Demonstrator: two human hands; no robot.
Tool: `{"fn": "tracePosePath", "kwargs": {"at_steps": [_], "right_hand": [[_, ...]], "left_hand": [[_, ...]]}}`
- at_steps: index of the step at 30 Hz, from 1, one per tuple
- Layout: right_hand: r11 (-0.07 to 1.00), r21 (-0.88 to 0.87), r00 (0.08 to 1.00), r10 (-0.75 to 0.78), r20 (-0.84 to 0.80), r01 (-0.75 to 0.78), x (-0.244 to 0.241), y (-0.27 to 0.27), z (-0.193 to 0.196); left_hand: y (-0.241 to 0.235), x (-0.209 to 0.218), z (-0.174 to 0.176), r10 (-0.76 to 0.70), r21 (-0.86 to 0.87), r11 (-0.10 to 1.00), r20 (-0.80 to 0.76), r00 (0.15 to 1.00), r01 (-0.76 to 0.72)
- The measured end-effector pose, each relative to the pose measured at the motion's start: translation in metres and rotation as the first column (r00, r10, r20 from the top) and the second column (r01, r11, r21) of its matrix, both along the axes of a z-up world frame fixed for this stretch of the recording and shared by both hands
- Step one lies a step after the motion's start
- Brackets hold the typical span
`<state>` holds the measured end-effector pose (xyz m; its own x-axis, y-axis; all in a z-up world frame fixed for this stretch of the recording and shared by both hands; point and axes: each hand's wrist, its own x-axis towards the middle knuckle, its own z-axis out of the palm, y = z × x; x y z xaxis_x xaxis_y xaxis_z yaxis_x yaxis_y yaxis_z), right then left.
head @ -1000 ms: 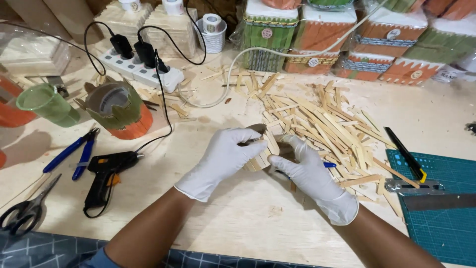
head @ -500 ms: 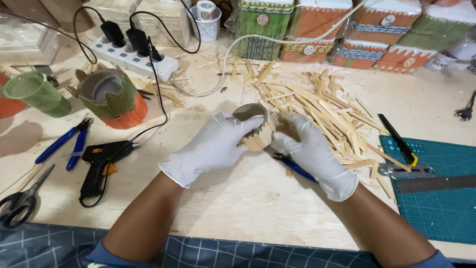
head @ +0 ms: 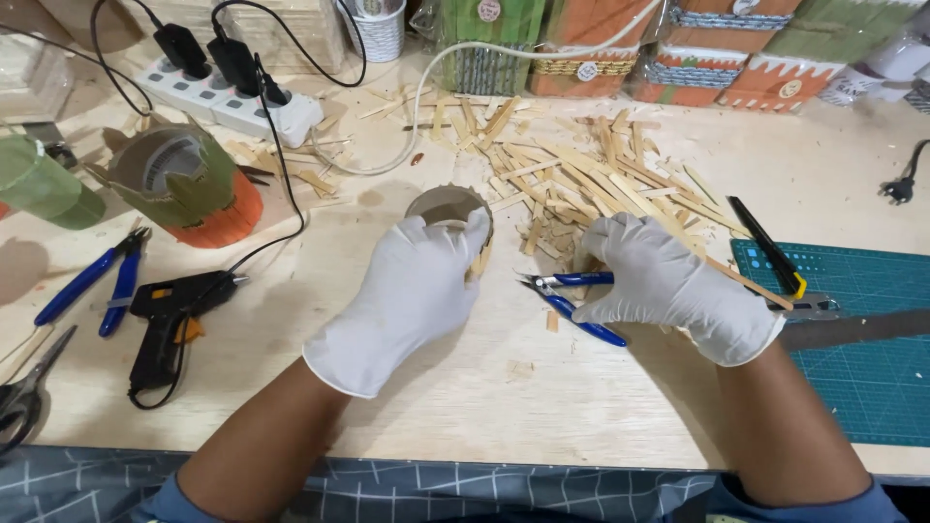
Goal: Cutting wooden sticks and gluing them onto a cardboard tube to create a decorative object.
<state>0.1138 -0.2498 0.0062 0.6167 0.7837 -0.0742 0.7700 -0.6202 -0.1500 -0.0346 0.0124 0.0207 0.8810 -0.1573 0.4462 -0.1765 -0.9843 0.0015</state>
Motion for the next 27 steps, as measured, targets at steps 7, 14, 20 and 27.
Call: {"fn": "tracePosePath", "kwargs": {"at_steps": [7,14,20,27], "right_hand": [[0.974,-0.082,0.975,-0.207,0.077,0.213,0.013,-0.008,0.009],[0.934,-0.033,0.927,-0.357,-0.119,0.355,0.028,-0.028,0.044],[0.735,0.283,0.786,-0.595,-0.169,0.617,0.086,-0.051,-0.016],[0.821,0.173,0.83,-0.557,0.03,0.544,0.06,-0.032,-0.007]], "left_hand": [[-0.034,-0.011,-0.001,-0.013,0.108,0.994,-0.033,0.999,0.017],[-0.067,-0.024,-0.008,-0.002,0.37,0.929,0.029,1.0,-0.009],[-0.058,0.007,0.037,-0.206,-0.206,0.956,0.04,0.978,0.209],[-0.016,0.071,0.0,-0.079,-0.956,0.293,-0.038,0.996,-0.013]]}}
